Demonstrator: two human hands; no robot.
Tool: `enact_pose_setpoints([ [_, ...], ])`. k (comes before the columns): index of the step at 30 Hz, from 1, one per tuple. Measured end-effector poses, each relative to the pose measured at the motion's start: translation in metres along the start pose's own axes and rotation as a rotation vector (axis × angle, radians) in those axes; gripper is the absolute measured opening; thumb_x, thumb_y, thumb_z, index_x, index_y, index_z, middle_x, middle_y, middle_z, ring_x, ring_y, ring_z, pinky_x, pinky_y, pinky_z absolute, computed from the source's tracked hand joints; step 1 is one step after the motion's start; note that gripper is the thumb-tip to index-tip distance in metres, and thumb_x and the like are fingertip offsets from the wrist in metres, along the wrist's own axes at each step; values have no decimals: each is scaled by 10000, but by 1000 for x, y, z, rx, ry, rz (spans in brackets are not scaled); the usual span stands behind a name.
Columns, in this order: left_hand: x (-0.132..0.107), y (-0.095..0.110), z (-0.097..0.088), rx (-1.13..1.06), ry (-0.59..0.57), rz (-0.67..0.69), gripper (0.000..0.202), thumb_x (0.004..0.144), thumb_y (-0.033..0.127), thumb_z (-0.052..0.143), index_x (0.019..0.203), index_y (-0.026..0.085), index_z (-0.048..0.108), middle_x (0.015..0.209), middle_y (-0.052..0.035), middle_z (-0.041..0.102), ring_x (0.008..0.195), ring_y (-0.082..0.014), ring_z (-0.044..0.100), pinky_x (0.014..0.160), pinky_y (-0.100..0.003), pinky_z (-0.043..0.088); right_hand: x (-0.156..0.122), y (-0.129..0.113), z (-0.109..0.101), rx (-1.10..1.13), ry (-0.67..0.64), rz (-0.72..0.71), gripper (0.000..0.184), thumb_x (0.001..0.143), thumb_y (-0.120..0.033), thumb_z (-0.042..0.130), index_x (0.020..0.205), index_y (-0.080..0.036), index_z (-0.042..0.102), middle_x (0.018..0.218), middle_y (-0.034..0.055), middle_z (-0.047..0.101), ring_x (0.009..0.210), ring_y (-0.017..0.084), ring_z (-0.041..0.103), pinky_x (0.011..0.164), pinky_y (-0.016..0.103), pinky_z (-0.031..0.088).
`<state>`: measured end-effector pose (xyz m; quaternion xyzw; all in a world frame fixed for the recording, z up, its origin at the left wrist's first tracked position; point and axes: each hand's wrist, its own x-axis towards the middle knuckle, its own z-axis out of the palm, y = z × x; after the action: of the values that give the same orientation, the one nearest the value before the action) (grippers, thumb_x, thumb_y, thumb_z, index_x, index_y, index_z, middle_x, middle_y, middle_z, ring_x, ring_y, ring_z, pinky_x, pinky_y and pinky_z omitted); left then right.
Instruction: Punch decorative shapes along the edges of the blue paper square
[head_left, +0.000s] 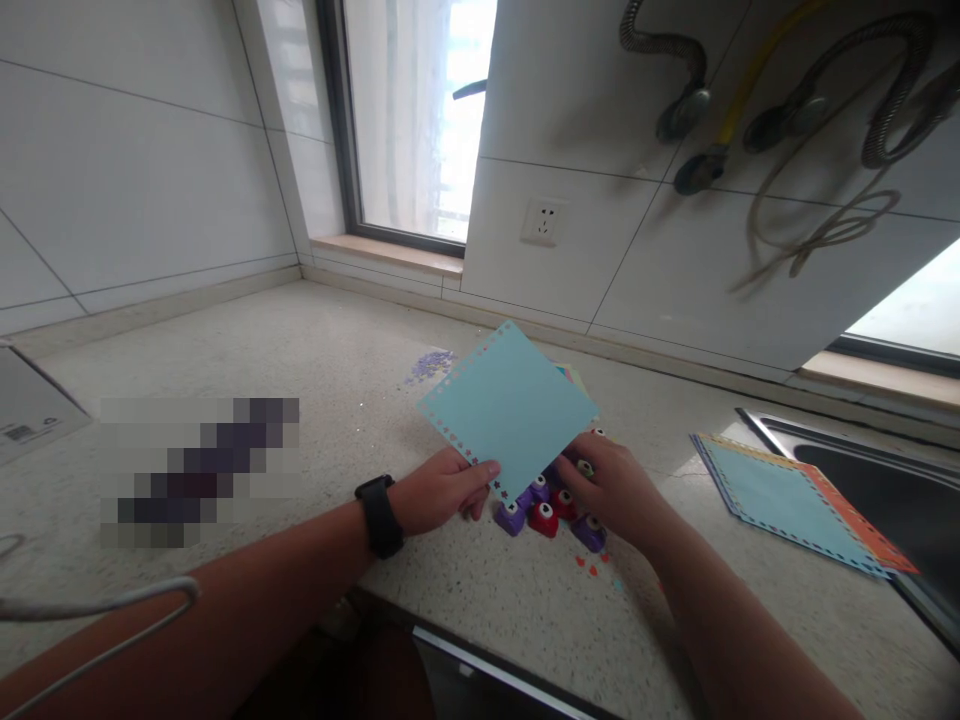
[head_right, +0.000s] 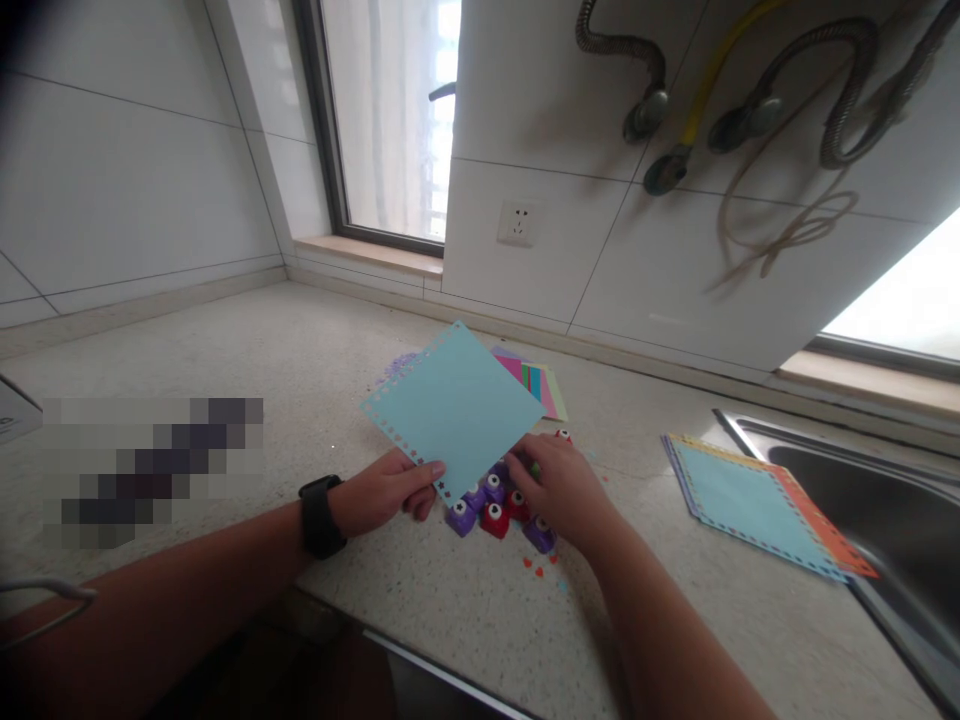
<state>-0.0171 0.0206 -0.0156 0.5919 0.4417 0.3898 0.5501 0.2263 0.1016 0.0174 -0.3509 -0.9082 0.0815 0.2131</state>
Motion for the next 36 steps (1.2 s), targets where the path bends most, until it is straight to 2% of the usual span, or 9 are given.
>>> enact_pose_setpoints([
  [4, 0, -1, -2, 34, -5, -3, 561, 920, 576, 456, 493, 213, 438, 479, 28, 458, 513, -130, 488, 585, -299, 384, 0, 0, -1, 13, -5, -36, 213, 933, -257, 496, 809, -214, 664, 756, 39, 681, 724, 199, 600, 709, 326, 431],
  [9, 1, -4, -2, 29, 5, -12, 553, 923, 561, 452, 491, 216, 445, 470, 30, 448, 508, -133, 481, 580, -299, 386, 0, 1, -10, -9, 13, 26, 258, 947, -321, 491, 840, -211, 698, 764, 57, 691, 716, 206, 604, 698, 338, 434],
  [13, 1, -2, -1, 17, 27, -18, 555, 923, 545, 453, 475, 220, 417, 464, 37, 419, 508, -134, 490, 586, -299, 389, -2, 4, -23, -45, 8, 69, 321, 968, -347, 472, 751, -213, 667, 679, 34, 644, 641, 177, 567, 627, 308, 396],
  [18, 1, -3, 0, 21, 50, -26, 558, 941, 528, 436, 476, 219, 409, 465, 31, 440, 500, -130, 482, 579, -294, 386, -7, 1, -35, 3, -172, 35, 249, 922, -377, 595, 749, -216, 672, 658, 4, 629, 596, 146, 540, 578, 276, 356],
  [22, 1, -3, 0, 47, 65, -32, 571, 940, 543, 429, 471, 219, 417, 462, 22, 462, 487, -128, 471, 565, -293, 379, -6, -14, -32, 132, -324, -100, 218, 789, -440, 770, 851, -238, 719, 769, 6, 668, 705, 164, 584, 649, 281, 407],
  [25, 2, -2, 0, 47, 79, -36, 573, 931, 563, 431, 473, 219, 419, 456, 26, 456, 476, -126, 460, 559, -294, 377, -5, -25, -27, 130, -357, -180, 230, 742, -404, 822, 876, -244, 727, 829, 20, 660, 789, 188, 586, 695, 297, 430],
  [29, 3, -5, 0, 28, 80, -30, 575, 938, 558, 423, 473, 220, 428, 455, 27, 454, 473, -128, 462, 549, -294, 370, -5, -29, -25, 117, -350, -178, 141, 779, -309, 788, 855, -229, 701, 848, 28, 644, 813, 193, 586, 720, 308, 452],
  [32, 3, -7, -1, 23, 89, -18, 585, 951, 545, 416, 465, 219, 438, 449, 26, 450, 470, -129, 456, 548, -296, 367, -7, -26, -28, 257, -278, -70, 124, 835, -309, 729, 902, -224, 668, 892, 36, 662, 799, 181, 601, 731, 316, 473],
  [36, 2, -10, -1, 13, 108, 1, 595, 963, 550, 410, 473, 216, 464, 444, 31, 434, 466, -131, 440, 539, -298, 354, -7, -25, -24, 736, -141, 207, 186, 905, -377, 650, 972, -235, 551, 918, 41, 694, 713, 158, 630, 646, 308, 499],
])
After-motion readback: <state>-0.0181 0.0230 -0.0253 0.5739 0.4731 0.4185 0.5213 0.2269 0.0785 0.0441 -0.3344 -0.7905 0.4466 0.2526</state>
